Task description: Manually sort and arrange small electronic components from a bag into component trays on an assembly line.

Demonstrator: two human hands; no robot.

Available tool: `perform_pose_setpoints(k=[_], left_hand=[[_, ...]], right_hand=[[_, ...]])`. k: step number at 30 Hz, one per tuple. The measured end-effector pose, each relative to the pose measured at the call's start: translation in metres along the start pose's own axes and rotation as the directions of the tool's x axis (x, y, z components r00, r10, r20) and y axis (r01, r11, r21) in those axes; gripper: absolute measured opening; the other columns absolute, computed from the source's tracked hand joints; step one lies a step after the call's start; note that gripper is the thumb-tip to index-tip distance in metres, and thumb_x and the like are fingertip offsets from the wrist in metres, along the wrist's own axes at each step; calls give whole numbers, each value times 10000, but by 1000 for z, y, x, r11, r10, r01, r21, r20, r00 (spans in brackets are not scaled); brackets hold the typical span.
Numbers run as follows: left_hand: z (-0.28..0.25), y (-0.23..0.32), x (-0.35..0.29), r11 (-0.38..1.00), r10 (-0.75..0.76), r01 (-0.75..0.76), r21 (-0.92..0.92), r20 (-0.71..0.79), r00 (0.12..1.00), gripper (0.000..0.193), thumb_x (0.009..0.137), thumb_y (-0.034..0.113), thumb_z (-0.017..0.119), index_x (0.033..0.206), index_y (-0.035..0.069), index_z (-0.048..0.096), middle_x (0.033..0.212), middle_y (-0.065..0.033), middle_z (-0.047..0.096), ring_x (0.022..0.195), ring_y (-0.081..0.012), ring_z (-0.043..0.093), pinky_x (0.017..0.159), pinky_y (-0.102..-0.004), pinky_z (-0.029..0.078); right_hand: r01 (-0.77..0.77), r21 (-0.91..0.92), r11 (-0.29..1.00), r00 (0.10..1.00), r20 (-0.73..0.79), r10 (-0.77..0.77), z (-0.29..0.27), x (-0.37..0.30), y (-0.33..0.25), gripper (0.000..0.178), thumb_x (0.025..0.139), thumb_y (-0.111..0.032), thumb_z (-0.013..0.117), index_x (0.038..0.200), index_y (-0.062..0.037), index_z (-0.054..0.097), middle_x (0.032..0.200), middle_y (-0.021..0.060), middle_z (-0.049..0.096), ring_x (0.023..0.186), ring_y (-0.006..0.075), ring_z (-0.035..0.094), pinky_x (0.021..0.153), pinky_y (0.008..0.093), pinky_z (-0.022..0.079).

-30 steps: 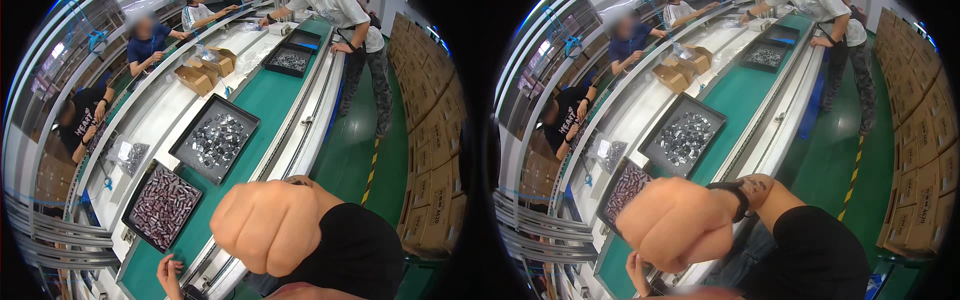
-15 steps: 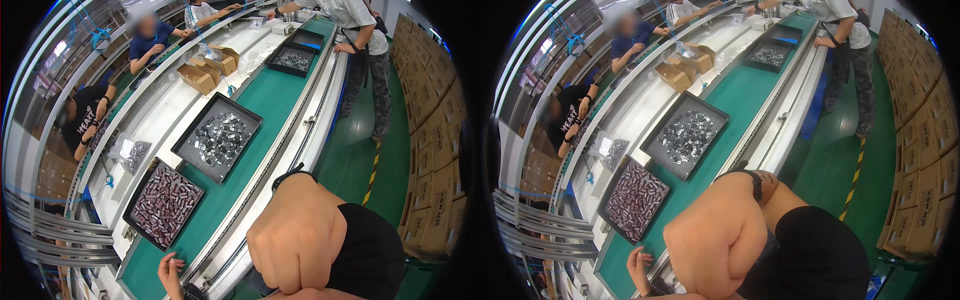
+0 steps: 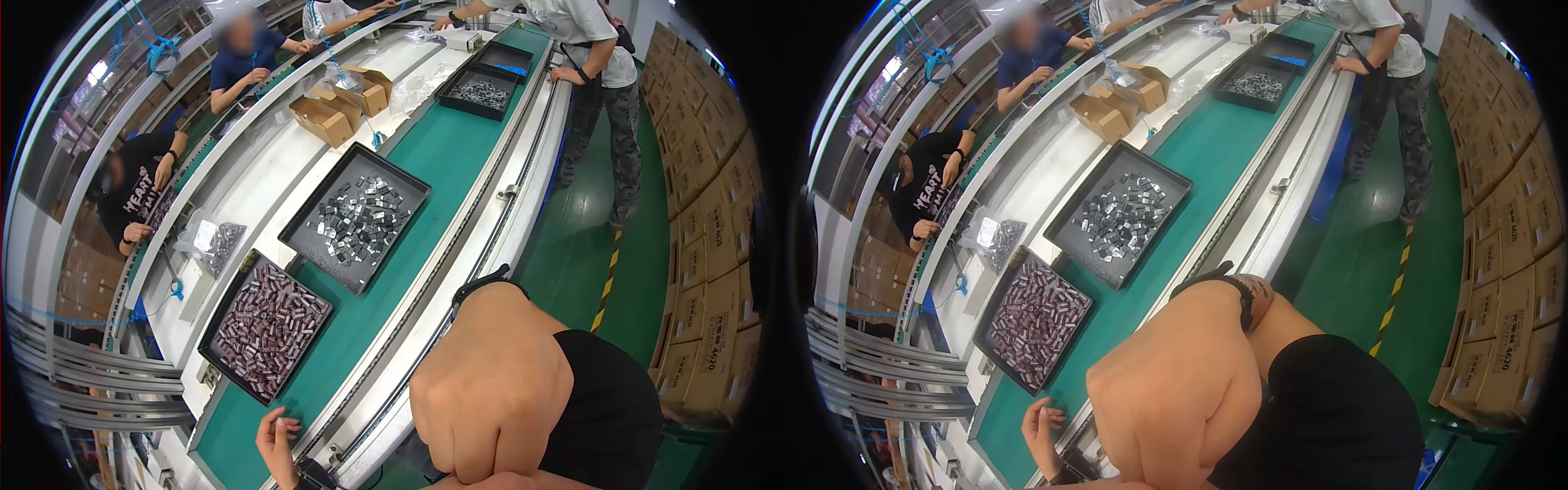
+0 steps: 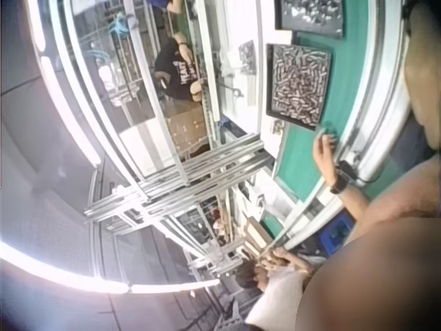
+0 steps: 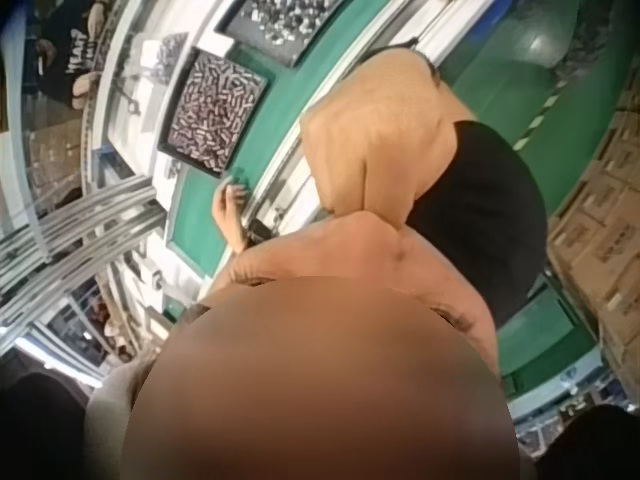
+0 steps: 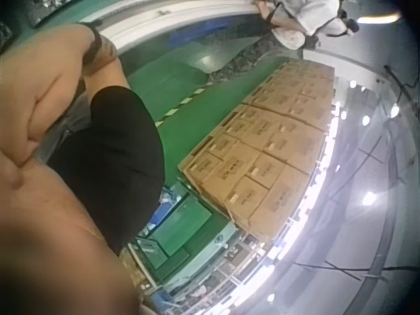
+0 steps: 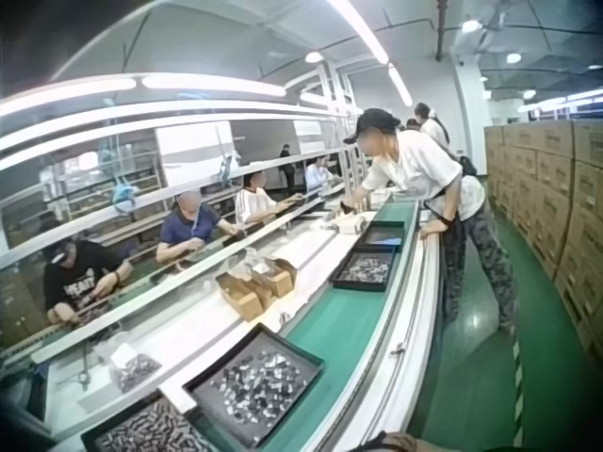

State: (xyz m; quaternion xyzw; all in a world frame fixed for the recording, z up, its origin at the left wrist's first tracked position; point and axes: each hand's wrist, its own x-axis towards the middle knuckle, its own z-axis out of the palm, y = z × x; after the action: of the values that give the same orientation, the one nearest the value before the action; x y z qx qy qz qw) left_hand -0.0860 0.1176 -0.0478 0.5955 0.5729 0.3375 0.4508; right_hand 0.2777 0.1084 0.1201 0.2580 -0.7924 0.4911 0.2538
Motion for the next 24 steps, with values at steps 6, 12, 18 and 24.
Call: perform_pose_setpoints(k=[6,12,18,24], left_hand=[[2,3,0,1000,-11,11,-24,2,1000,266,922,205,510,1064,-10,576,784,-71,631,669,-107,573,582,-204,421],[0,6,-3,1000,-29,29,-10,-22,999,263,923,204,509,1063,-7,576,783,-69,630,673,-106,572,589,-203,418],[2,7,0,999,-42,42,-13,-17,999,258,924,200,505,1062,-6,578,781,-64,628,671,-105,571,588,-201,413],[4,9,-1,999,-48,48,-5,-21,999,253,924,201,506,1056,-2,581,780,-61,628,669,-104,569,587,-202,411]], right_hand=[[625,-421,657,573,-324,-753,31,19,40,343,915,-125,367,634,-24,535,602,100,454,524,259,480,428,345,370],[282,-170,944,946,-117,-303,15,0,11,251,826,-84,406,579,-51,435,590,69,405,499,244,436,397,336,317],[391,35,920,920,-53,-389,12,-3,9,263,819,-80,394,556,-68,396,589,66,394,500,238,432,409,333,308],[421,81,904,893,-210,-397,15,1,3,266,813,-82,402,549,-84,374,578,54,352,481,230,395,413,328,277]])
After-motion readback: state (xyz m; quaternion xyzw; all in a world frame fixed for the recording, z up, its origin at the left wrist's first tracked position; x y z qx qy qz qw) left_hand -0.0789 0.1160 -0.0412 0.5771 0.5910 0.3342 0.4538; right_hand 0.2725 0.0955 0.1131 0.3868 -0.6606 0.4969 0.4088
